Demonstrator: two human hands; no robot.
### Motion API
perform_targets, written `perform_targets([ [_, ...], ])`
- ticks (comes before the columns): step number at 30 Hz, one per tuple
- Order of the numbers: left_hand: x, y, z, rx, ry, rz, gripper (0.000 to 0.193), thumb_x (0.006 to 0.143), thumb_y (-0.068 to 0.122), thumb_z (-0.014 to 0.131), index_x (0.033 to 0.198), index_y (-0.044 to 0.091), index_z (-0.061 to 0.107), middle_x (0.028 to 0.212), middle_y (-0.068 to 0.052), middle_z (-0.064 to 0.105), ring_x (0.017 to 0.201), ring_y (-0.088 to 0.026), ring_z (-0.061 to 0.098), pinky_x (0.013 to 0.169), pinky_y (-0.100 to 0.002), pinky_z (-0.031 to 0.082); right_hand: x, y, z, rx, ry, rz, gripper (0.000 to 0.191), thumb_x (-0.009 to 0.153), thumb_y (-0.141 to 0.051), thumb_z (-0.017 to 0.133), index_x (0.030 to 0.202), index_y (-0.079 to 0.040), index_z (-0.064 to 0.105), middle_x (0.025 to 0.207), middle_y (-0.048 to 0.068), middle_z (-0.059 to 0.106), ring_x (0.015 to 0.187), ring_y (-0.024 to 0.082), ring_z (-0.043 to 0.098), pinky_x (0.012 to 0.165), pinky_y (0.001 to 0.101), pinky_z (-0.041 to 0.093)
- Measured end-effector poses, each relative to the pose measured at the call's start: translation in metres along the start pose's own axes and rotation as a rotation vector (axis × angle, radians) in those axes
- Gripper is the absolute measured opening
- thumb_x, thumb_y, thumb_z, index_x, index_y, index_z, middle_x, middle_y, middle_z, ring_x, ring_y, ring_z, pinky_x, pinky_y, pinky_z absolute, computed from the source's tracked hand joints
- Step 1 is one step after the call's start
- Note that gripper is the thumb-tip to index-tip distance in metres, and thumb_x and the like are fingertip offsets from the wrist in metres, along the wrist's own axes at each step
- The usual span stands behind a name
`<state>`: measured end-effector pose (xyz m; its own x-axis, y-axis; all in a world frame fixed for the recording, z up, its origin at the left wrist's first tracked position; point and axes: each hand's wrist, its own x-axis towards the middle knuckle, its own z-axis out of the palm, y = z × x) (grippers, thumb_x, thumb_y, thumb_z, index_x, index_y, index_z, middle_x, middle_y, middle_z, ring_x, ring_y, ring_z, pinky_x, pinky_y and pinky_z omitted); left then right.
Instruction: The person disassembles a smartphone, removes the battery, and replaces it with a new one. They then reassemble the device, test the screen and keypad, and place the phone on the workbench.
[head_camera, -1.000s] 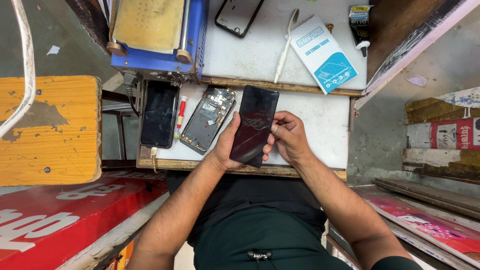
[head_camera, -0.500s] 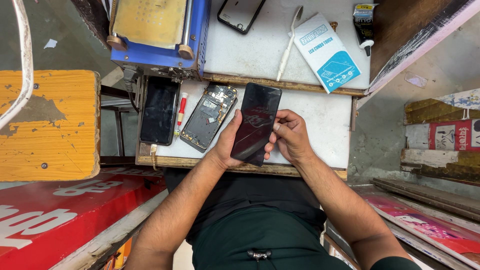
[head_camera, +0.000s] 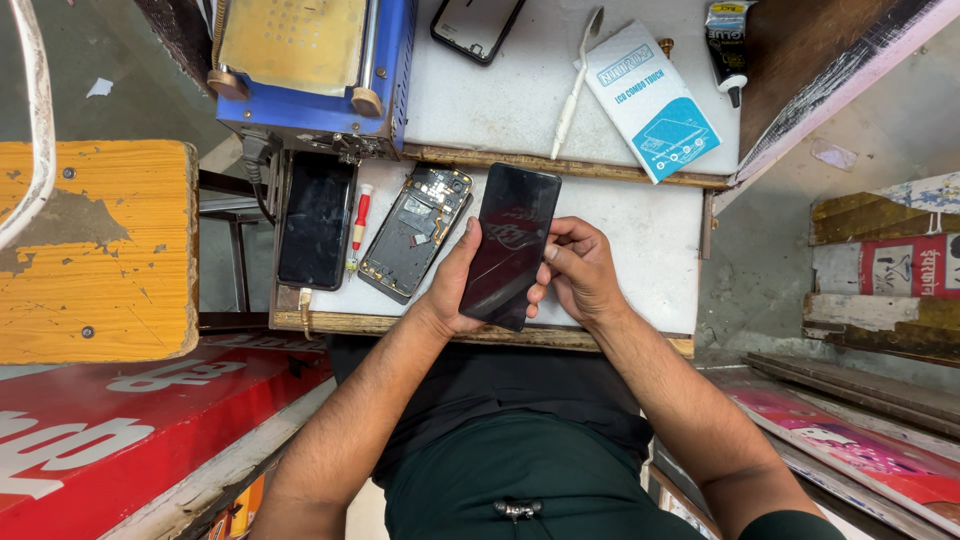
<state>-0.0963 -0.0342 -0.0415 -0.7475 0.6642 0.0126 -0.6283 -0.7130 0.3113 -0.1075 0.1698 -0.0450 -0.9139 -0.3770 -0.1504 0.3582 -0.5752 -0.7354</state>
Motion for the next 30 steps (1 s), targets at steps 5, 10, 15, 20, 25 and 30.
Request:
perform_targets([
  [5, -0.0002, 0.0004, -0.0008, -0.001, -0.005, 0.007, 0.085, 0.105, 0.070, 0.036, 0.146, -0.003, 0.051, 0.112, -0.021, 0.067, 0.093, -0.028, 0.069, 0.078, -0.043, 0.063, 0.0010, -0.0005, 0.0006, -0.007, -0.018, 0.008, 0.021, 0.099, -0.003, 0.065, 0.120, 0.002, 0.064, 0.078, 0.016, 0.069, 0.061, 0.026, 0.072, 0.048, 0.0471, 0.062],
  [10, 0.0003, -0.0007, -0.0012, 0.013, 0.005, 0.010, 0.084, 0.106, 0.070, 0.035, 0.145, -0.002, 0.052, 0.111, -0.021, 0.067, 0.092, -0.028, 0.070, 0.077, -0.043, 0.063, 0.0010, -0.0004, -0.0007, -0.017, -0.006, -0.003, 0.022, 0.100, -0.002, 0.066, 0.121, 0.002, 0.064, 0.081, 0.017, 0.069, 0.062, 0.025, 0.071, 0.049, 0.0453, 0.062],
  [15, 0.0009, -0.0021, -0.0019, 0.017, 0.000, 0.007, 0.084, 0.106, 0.070, 0.034, 0.144, -0.003, 0.052, 0.112, -0.021, 0.067, 0.093, -0.028, 0.071, 0.078, -0.043, 0.063, -0.0006, -0.0011, -0.0015, 0.013, -0.027, 0.000, 0.022, 0.100, -0.002, 0.066, 0.121, 0.001, 0.064, 0.080, 0.016, 0.069, 0.062, 0.026, 0.072, 0.049, 0.0462, 0.062],
  [20, 0.0007, -0.0021, -0.0028, 0.014, 0.004, 0.002, 0.085, 0.106, 0.071, 0.035, 0.144, -0.003, 0.052, 0.112, -0.021, 0.067, 0.093, -0.028, 0.071, 0.079, -0.044, 0.064, -0.0007, -0.0017, -0.0008, 0.002, -0.026, -0.003, 0.022, 0.100, -0.002, 0.066, 0.122, 0.002, 0.064, 0.080, 0.017, 0.068, 0.061, 0.026, 0.071, 0.049, 0.0465, 0.062],
  [25, 0.0010, -0.0017, -0.0031, 0.012, 0.004, 0.000, 0.084, 0.105, 0.071, 0.035, 0.143, -0.002, 0.053, 0.112, -0.021, 0.067, 0.093, -0.028, 0.071, 0.078, -0.044, 0.064, -0.0009, -0.0017, 0.0000, 0.003, -0.009, -0.001, 0.023, 0.099, -0.002, 0.066, 0.121, 0.001, 0.063, 0.081, 0.015, 0.067, 0.061, 0.026, 0.071, 0.048, 0.0467, 0.061],
  [30, 0.0008, -0.0023, -0.0019, 0.015, 0.011, 0.004, 0.084, 0.105, 0.071, 0.035, 0.143, -0.003, 0.053, 0.112, -0.021, 0.067, 0.092, -0.028, 0.071, 0.078, -0.044, 0.064, -0.0013, -0.0022, 0.0004, -0.003, -0.014, 0.001, 0.022, 0.100, -0.002, 0.065, 0.122, 0.001, 0.063, 0.080, 0.015, 0.067, 0.061, 0.026, 0.071, 0.047, 0.0474, 0.062],
])
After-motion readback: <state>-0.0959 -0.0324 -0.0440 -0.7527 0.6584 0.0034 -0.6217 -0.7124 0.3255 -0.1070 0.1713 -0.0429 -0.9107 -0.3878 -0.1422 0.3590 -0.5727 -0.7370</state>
